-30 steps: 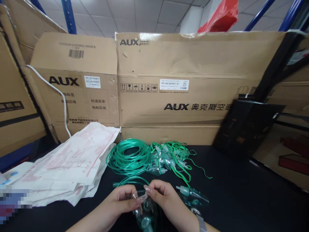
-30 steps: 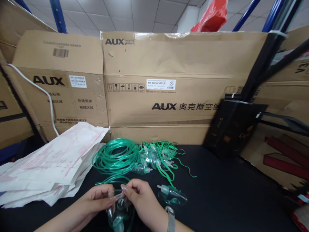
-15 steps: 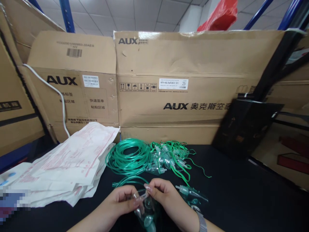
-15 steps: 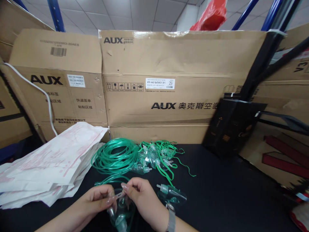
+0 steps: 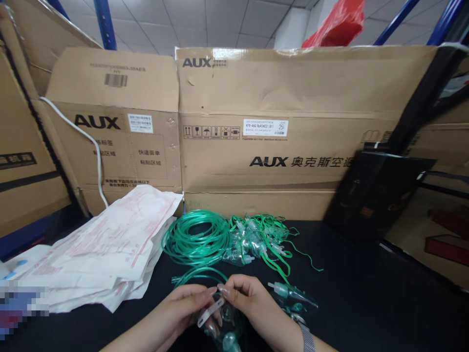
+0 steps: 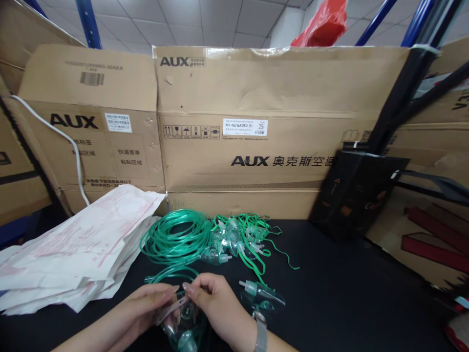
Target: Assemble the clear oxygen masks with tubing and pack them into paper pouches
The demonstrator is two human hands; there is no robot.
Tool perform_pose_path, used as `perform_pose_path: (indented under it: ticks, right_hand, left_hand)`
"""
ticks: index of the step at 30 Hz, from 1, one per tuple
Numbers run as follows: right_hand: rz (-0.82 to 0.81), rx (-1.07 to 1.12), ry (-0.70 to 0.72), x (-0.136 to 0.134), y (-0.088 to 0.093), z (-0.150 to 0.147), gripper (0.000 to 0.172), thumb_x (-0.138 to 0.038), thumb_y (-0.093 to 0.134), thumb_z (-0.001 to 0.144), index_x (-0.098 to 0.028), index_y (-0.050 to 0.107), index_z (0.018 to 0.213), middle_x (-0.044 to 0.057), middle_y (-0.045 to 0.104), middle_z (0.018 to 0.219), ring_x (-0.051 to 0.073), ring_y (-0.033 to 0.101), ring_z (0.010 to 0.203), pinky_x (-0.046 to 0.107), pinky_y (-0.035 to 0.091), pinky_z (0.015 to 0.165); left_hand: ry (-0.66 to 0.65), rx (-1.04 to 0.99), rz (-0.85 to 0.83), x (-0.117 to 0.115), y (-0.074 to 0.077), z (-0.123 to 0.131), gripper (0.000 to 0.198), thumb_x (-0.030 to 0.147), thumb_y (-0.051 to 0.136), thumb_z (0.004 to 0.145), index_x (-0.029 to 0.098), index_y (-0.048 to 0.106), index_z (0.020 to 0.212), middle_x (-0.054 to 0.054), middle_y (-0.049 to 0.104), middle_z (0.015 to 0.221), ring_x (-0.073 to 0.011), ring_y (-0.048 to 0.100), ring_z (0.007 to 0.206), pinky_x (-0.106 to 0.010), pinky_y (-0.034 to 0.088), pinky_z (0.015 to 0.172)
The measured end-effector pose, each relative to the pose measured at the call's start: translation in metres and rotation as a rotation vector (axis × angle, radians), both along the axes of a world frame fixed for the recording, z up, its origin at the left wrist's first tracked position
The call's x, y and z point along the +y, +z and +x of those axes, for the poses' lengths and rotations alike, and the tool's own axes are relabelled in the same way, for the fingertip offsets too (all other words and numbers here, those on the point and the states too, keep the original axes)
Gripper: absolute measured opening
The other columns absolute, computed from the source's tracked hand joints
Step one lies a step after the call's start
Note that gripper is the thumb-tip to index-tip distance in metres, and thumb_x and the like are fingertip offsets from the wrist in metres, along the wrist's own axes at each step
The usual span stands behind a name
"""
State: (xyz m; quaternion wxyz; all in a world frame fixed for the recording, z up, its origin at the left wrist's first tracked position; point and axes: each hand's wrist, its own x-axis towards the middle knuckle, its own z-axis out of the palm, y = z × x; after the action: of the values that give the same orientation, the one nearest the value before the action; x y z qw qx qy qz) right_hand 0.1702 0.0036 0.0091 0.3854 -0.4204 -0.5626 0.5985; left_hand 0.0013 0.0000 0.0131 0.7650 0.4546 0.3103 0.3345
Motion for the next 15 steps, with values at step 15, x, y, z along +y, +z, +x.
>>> perform_pose_path:
  ticks: [15]
  right_hand:
    - [1.396, -1.249, 0.172, 0.006, 0.003, 0.019, 0.018, -0.014, 0.036, 0.087, -0.012, 0.054, 0.089, 0.004, 0.053, 0.074, 0.017, 0.041, 0.066, 0.032, 0.027, 0.061]
  left_hand:
    - [0.067, 0.193, 0.136, 0.009, -0.012, 0.003, 0.031, 0.042, 0.069, 0.061, 0.014, 0.056, 0.054, 0.000, 0.061, 0.052, -0.0115, 0.050, 0.051, -0.024, 0.035, 0.054]
